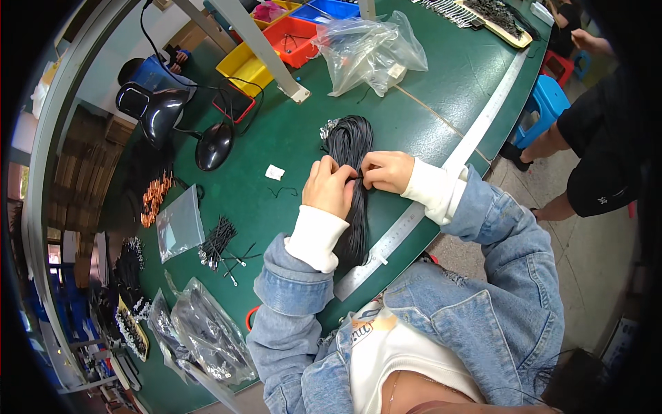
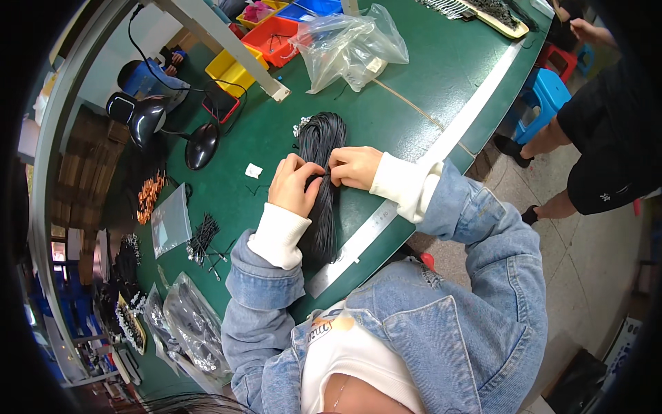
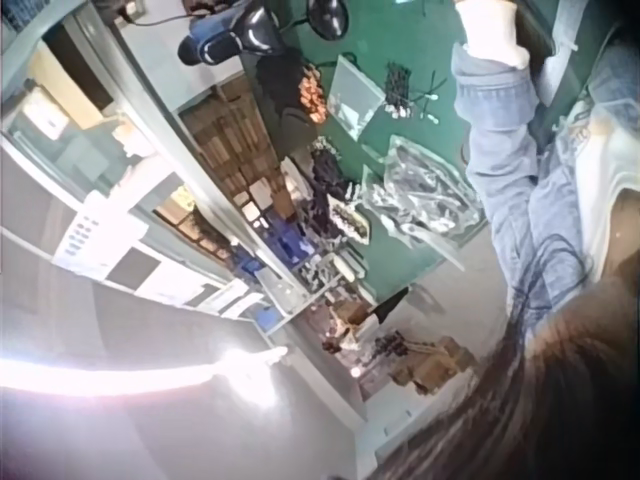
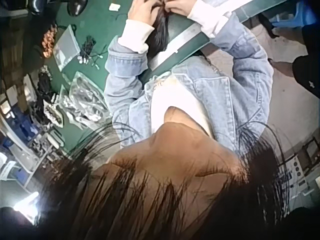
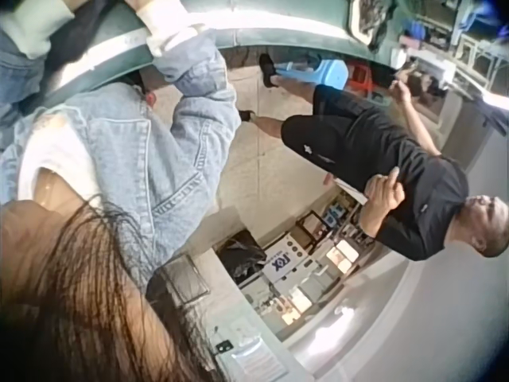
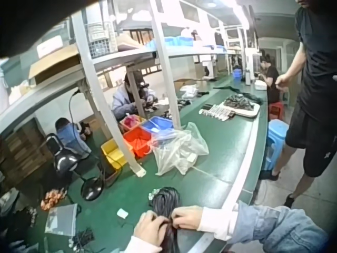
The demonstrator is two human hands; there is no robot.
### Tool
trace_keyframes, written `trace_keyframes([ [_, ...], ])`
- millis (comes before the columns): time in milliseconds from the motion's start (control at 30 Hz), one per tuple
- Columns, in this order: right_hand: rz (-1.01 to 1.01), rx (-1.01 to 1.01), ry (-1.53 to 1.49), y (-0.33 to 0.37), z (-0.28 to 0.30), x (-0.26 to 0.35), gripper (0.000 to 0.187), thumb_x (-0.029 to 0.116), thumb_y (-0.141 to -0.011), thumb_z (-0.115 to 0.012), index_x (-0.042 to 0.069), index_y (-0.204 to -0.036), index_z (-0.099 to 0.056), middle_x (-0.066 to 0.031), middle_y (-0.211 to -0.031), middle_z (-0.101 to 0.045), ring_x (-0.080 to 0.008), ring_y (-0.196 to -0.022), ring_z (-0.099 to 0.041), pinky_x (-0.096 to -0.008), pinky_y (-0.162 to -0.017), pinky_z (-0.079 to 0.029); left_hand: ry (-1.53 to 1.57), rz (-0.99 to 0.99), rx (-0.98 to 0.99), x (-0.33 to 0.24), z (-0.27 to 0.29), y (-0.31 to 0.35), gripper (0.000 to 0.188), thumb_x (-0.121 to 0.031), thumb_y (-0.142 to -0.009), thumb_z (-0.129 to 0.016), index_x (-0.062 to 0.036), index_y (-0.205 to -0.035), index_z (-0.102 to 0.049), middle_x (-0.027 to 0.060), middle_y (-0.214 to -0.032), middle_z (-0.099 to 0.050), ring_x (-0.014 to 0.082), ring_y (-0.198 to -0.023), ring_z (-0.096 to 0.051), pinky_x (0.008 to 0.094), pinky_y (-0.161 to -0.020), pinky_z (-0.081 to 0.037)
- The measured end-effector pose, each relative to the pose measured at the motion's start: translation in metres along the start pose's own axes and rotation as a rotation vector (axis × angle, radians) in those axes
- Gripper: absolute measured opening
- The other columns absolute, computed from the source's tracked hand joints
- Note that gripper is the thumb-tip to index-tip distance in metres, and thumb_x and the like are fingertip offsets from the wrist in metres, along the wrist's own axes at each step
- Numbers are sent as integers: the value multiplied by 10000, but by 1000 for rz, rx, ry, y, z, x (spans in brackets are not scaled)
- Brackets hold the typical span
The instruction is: The person organizes bundles of wires on a workbench, measures the wires against a ruler, and cuts them to length using scissors.
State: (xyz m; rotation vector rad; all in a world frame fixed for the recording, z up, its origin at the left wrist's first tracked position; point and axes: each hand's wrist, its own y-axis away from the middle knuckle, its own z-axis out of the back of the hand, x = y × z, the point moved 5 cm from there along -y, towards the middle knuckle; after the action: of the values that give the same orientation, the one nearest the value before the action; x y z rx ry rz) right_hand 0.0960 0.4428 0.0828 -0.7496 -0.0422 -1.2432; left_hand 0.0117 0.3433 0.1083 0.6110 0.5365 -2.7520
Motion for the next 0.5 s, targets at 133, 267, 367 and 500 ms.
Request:
trace_keyframes([
  [133,54,-25,58,1,5,3,73,46,-670,-600,69,-721,-553,-28,-808,-536,-176,-734,-565,-270,-638,-477,-27,-72,6,2,-6,-6,115,-45,-686,-609,-55,-782,-546,81,-770,-456,256,-759,-479,351,-645,-414],
  [267,-507,-98,-534,9,-1,-18,102,69,-705,-635,28,-773,-571,-61,-770,-596,-145,-702,-606,-253,-633,-496,-174,-115,1,3,-18,-8,110,-84,-710,-575,-53,-764,-485,90,-783,-446,255,-766,-480,342,-647,-424],
  [367,-580,-52,-476,12,-6,-20,160,79,-689,-670,7,-793,-571,-83,-741,-609,-157,-660,-620,-247,-602,-495,-179,-109,-21,4,-21,-8,107,-85,-711,-573,-49,-763,-487,93,-782,-446,257,-762,-480,344,-642,-424],
  [500,-240,-74,-106,4,3,-12,158,69,-673,-637,26,-800,-554,-67,-718,-569,-185,-659,-592,-277,-581,-490,-169,-110,-14,5,-20,-8,110,-81,-706,-578,-49,-760,-488,96,-781,-445,259,-756,-481,347,-637,-425],
])
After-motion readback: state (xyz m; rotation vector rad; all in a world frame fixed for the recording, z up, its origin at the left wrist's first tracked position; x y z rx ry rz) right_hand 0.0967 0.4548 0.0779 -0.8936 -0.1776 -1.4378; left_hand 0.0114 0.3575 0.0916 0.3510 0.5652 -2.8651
